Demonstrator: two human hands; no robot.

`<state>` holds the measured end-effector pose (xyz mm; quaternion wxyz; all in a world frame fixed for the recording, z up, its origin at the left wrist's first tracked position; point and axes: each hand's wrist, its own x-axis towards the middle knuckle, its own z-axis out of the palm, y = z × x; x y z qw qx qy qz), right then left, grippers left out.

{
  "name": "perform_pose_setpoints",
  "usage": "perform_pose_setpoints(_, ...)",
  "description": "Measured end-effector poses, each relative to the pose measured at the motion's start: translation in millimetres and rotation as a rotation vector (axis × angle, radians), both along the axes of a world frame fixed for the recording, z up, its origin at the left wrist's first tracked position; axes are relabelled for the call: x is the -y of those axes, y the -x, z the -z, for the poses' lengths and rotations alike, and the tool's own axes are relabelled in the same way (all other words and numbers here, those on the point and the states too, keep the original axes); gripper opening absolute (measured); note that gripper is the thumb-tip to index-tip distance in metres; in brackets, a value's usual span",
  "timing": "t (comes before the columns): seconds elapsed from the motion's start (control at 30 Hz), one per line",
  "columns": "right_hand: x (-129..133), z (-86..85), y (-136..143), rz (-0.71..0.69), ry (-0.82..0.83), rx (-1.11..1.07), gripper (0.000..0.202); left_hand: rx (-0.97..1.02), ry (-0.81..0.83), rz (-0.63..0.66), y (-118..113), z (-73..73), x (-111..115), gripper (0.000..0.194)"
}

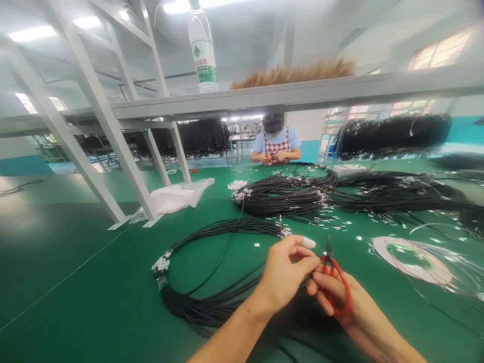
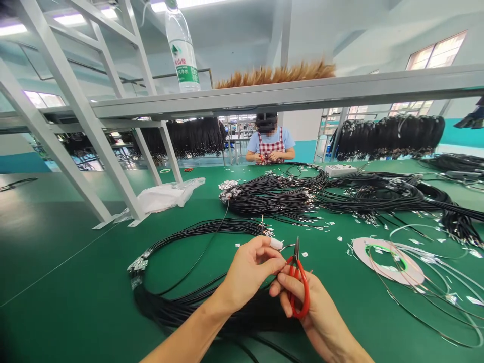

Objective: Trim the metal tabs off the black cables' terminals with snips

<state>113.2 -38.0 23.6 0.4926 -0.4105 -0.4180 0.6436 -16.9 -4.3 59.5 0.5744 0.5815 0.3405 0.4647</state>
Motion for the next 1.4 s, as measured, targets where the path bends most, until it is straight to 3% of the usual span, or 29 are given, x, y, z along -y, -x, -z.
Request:
perform_pose_setpoints(0.1, -0.6, 0.7, -1.4, 0.023, 0.016, 0.01, 0.034, -0.011, -0.005, -0.063, 0.3, 0.9, -2.1, 0.016)
perform_pose_setpoints(0.37, -2.4, 3.2, -1.5, 0.03, 0.021, 0.01, 0.032, -0.185, -0.13, -0.082, 2.0, 2.6, 3.1, 0.009)
perform_pose_setpoints(0.67, -9.0, 4.0, -5.0, 0.089, -0.065, 0.196, 0.039, -0.447, -0.241, -0.068, 5.4, 4.1, 7.3, 0.025)
perform_pose_setpoints(0.93, -7.2, -11.6, -12.7, -0.001, -0.108, 0.413, 0.04, -0.335, -0.247, -0.048, 7.0, 2.9, 5.6, 0.03)
perform_pose_setpoints(1.17, -4.4, -13.0, -6.5, -0.024, -0.148, 0.449, 0.034, -0.269, -0.197, 0.0, 10.1, -10.5, 9.9, 0.042)
perform_pose_setpoints(1.4, -2.0, -10.0, -2.9, 0.03, -0.179, 0.505, 0.035, -0.24, -0.173, -0.032, 8.8, -7.4, 10.6, 0.046)
